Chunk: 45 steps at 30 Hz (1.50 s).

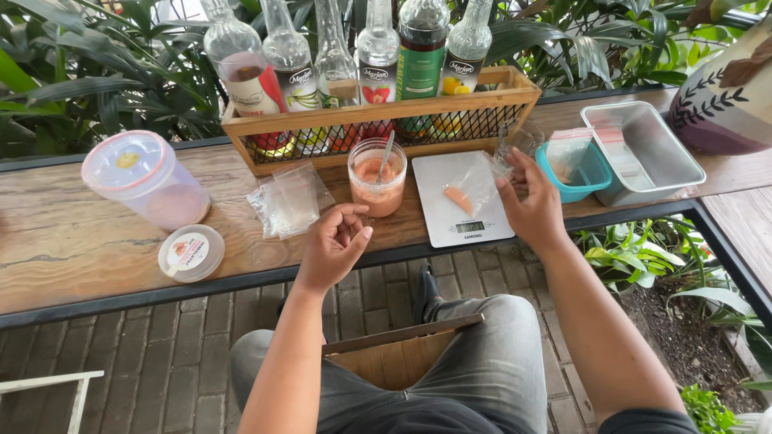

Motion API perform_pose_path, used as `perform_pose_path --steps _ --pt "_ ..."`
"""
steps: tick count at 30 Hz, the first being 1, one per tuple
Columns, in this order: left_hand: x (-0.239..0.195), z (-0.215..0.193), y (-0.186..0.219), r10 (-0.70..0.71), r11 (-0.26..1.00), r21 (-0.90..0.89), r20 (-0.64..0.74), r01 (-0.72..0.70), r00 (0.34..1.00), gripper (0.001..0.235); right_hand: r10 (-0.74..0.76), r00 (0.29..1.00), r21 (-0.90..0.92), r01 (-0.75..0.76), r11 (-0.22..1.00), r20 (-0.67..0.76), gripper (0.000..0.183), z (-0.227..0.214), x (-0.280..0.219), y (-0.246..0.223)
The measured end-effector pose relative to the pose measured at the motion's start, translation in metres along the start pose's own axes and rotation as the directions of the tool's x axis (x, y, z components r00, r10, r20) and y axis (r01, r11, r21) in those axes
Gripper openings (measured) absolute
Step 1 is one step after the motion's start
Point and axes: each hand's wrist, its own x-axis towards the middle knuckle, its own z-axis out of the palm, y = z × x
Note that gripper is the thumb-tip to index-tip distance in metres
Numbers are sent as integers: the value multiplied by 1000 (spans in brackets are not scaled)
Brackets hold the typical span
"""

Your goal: The person scoops a pink paste from a jar into small plastic bags using a spoon, weighs each bag on a digital scale, and places the sealed bags into a container. The process is repeated multiple times.

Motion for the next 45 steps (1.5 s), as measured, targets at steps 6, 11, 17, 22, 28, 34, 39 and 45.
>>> perform_pose_path --steps 6,11,17,22,28,34,39,45 --pt "-2 -1 4 9 998 70 17 -10 1000 34 -198 980 75 200 977 -33 45 -10 -29 36" --pt "-3 -2 -2 -17 995 94 17 16 1000 36 -188 972 40 195 980 -140 37 -7 -39 52" --pt "-3 0 -8 -17 991 136 3 16 1000 38 -177 960 -11 179 984 -216 28 -6 -35 51" --pt "-2 4 10 -8 982 190 -7 9 1000 38 -109 967 3 113 994 -232 23 -4 -34 37" --pt "9 3 27 41 975 211 152 -73 988 21 -12 978 -81 -5 997 -207 29 -4 -31 23" --pt "11 6 22 142 938 298 134 -176 981 23 31 980 -25 -37 999 -198 26 -4 -30 23" --pt "17 8 29 175 938 276 147 -210 974 46 41 980 -38 -49 998 -193 27 -4 -29 21" --pt "15 9 31 125 916 369 118 -160 985 20 56 991 -116 -70 991 -117 24 -5 -29 24"
